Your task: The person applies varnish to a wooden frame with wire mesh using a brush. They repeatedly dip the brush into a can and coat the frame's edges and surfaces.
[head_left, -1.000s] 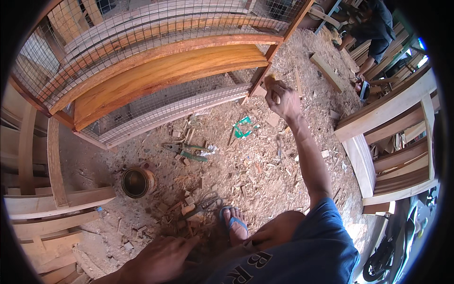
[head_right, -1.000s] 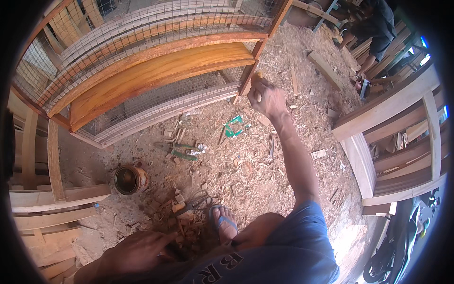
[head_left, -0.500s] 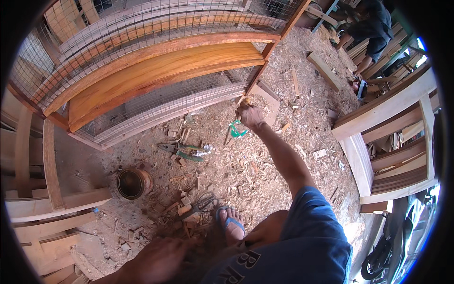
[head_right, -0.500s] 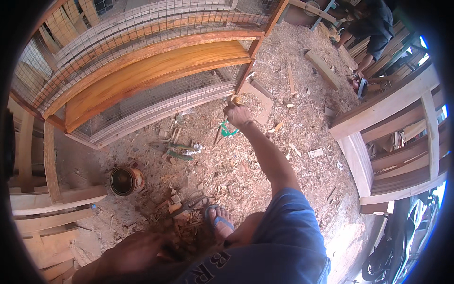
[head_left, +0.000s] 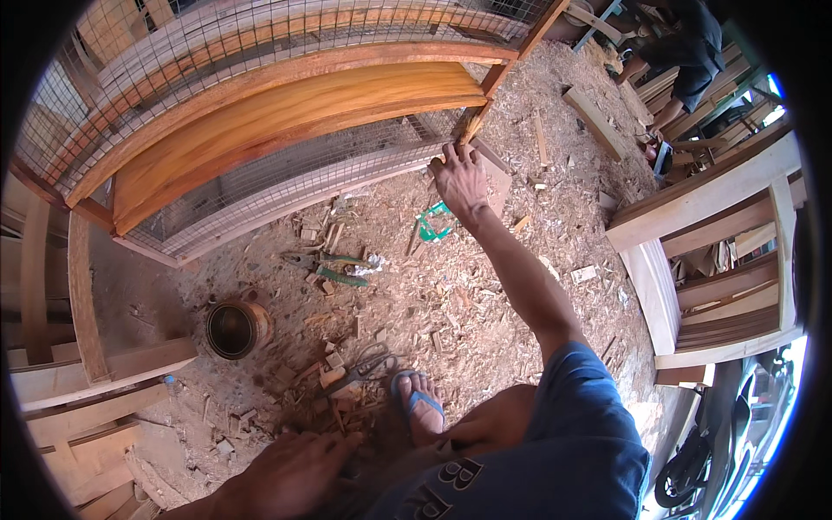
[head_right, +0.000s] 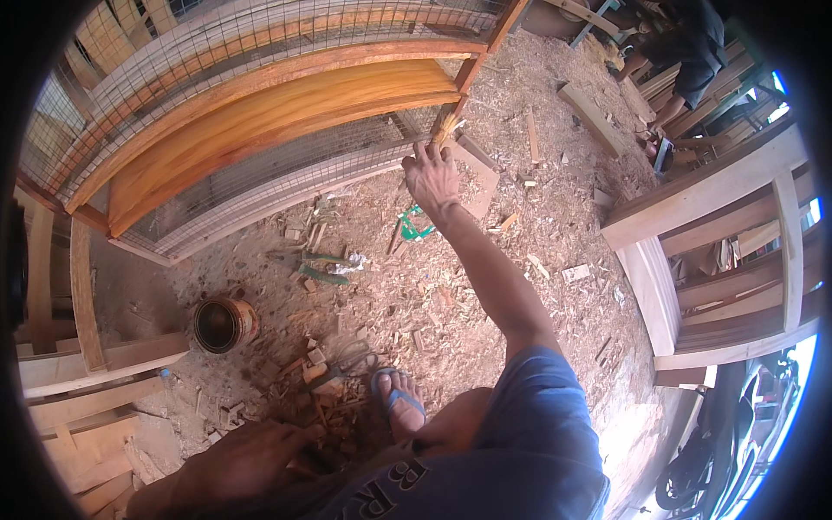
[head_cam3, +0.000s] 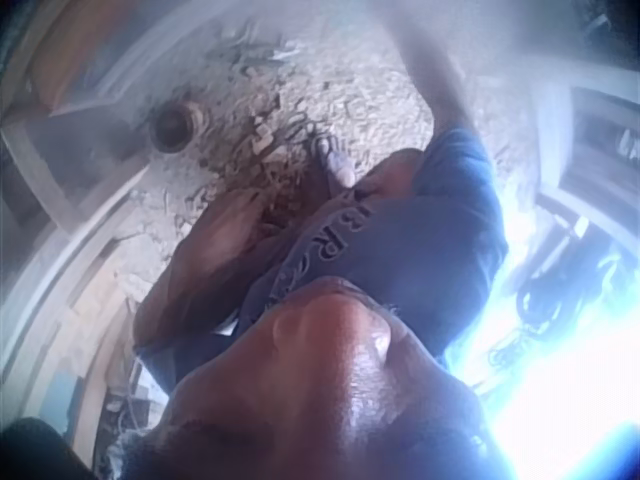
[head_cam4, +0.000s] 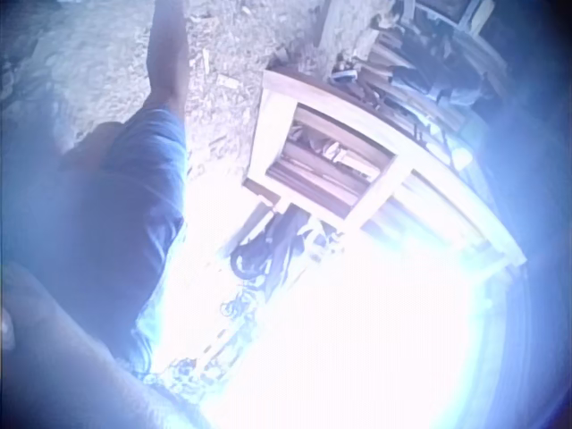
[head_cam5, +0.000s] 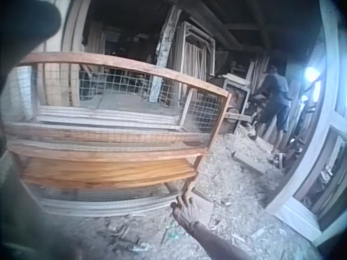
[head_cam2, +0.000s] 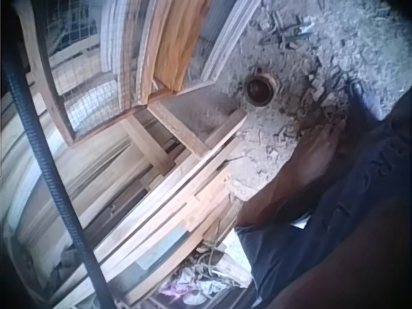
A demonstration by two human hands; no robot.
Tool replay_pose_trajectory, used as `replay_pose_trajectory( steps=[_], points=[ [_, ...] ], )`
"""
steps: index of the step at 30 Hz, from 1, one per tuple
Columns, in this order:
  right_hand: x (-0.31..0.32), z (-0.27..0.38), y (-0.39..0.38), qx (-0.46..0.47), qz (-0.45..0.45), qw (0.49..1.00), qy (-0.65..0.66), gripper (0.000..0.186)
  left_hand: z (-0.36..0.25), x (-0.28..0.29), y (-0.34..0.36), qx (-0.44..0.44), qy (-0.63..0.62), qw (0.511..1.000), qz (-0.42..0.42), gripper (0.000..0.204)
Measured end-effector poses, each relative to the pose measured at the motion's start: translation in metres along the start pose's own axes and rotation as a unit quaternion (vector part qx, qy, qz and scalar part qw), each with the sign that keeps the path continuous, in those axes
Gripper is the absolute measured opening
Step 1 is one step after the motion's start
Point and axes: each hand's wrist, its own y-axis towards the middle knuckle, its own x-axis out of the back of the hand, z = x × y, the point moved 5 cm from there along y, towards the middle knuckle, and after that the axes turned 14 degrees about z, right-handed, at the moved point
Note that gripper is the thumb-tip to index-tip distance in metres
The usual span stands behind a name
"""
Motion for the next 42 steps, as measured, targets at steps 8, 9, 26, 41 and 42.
replay_pose_trajectory(
  steps=[8, 9, 26, 41, 42],
  points=[
    [-0.077, 0.016, 0.016, 0.057, 0.085, 0.986, 0.134, 0.025, 0.002, -0.005, -0.003, 0.01, -0.029, 1.0, 0.006, 0.065],
    [-0.079, 0.017, 0.016, 0.062, 0.139, 0.977, 0.152, 0.026, 0.005, -0.006, -0.002, 0.021, -0.031, 0.999, 0.014, 0.065],
    [-0.027, 0.012, 0.012, 0.04, -0.052, 0.998, 0.009, 0.02, -0.002, -0.004, -0.004, 0.001, 0.005, 1.0, -0.006, 0.065],
    [-0.005, -0.013, 0.034, -0.042, -0.075, 0.957, 0.276, 0.014, 0.003, -0.013, -0.012, 0.03, -0.039, 0.999, 0.011, 0.065],
    [0.016, -0.024, 0.036, -0.051, -0.119, 0.957, 0.259, 0.017, 0.002, -0.013, -0.012, 0.027, -0.035, 0.999, 0.011, 0.065]
  ],
)
